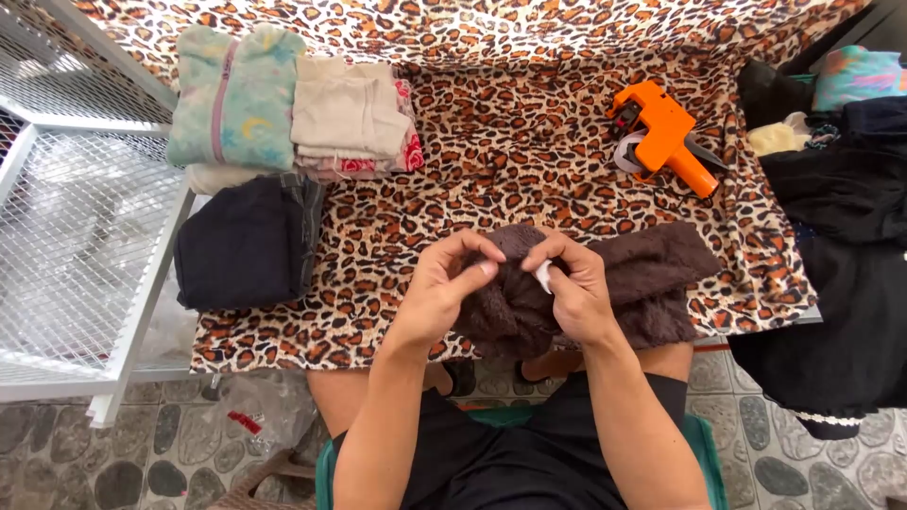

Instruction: A person folds various items of clothing and uses a tagging gun to attach labels to them on a surface covered with leopard-print fabric.

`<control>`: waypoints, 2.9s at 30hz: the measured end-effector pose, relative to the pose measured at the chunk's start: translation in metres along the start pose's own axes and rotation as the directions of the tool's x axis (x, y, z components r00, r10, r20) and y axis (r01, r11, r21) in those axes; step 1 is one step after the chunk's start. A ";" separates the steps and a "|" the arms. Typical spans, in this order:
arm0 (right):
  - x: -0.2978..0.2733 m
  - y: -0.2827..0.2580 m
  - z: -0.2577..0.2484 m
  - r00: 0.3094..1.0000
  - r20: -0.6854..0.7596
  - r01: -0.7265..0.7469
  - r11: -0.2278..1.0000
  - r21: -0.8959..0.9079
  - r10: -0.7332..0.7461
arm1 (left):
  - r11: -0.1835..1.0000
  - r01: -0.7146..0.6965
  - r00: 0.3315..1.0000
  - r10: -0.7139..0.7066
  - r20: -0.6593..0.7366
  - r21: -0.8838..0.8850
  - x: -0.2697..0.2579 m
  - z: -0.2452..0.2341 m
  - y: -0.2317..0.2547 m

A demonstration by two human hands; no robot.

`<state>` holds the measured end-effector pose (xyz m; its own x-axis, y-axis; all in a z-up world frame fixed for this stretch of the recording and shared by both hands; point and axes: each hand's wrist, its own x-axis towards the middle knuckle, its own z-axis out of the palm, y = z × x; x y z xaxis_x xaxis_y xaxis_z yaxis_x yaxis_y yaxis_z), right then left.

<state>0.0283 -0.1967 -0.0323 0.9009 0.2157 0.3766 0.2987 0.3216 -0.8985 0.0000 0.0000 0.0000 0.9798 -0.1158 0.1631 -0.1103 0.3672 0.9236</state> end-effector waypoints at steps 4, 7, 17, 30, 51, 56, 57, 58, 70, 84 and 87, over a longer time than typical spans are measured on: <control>0.001 -0.001 0.002 1.000 -0.021 0.012 1.000 0.011 -0.012 | 0.996 -0.080 0.995 0.083 -0.061 0.049 -0.003 0.006 0.003; 0.004 -0.001 0.003 0.999 -0.042 0.001 1.000 0.001 -0.001 | 0.951 -0.199 0.970 0.225 -0.088 0.238 -0.002 0.011 0.010; 0.033 0.077 -0.021 0.994 -0.105 -0.037 0.974 -0.224 0.014 | 0.948 -0.077 0.954 0.159 -0.252 0.309 0.035 -0.024 -0.085; 0.046 0.136 -0.040 0.979 -0.193 -0.128 0.943 -0.306 0.070 | 0.951 -0.166 0.941 0.231 -0.246 0.259 0.076 -0.072 -0.168; 0.054 0.128 -0.040 0.994 -0.109 -0.067 0.913 -0.402 0.025 | 0.987 0.031 0.957 0.016 -0.289 0.157 0.079 -0.066 -0.170; 0.048 0.136 -0.040 0.990 -0.143 -0.050 0.909 -0.413 -0.010 | 0.993 0.051 0.948 -0.013 -0.317 0.110 0.077 -0.066 -0.173; 0.048 0.139 -0.042 0.988 -0.152 -0.036 0.906 -0.422 -0.031 | 0.995 0.053 0.945 -0.022 -0.325 0.087 0.079 -0.066 -0.175; 0.048 0.146 -0.047 0.988 -0.150 -0.034 0.906 -0.421 -0.032 | 0.995 0.051 0.945 -0.020 -0.326 0.087 0.080 -0.062 -0.168; 0.052 0.126 -0.041 0.975 -0.155 0.080 0.905 -0.417 -0.157 | 0.932 0.128 0.950 -0.016 -0.313 0.340 0.073 -0.057 -0.147; 0.049 0.119 -0.036 0.988 -0.155 -0.054 0.928 -0.369 -0.004 | 0.990 0.037 0.950 0.006 -0.311 0.133 0.076 -0.062 -0.164; 0.045 0.136 -0.046 0.987 -0.157 -0.045 0.925 -0.378 -0.016 | 0.988 0.029 0.963 0.012 -0.268 0.151 0.075 -0.064 -0.163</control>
<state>0.1237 -0.1861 -0.1476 0.9342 0.0632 0.3512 0.3548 -0.0603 -0.9330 0.1018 -0.0093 -0.1606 0.9873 0.1401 0.0756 -0.1055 0.2205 0.9697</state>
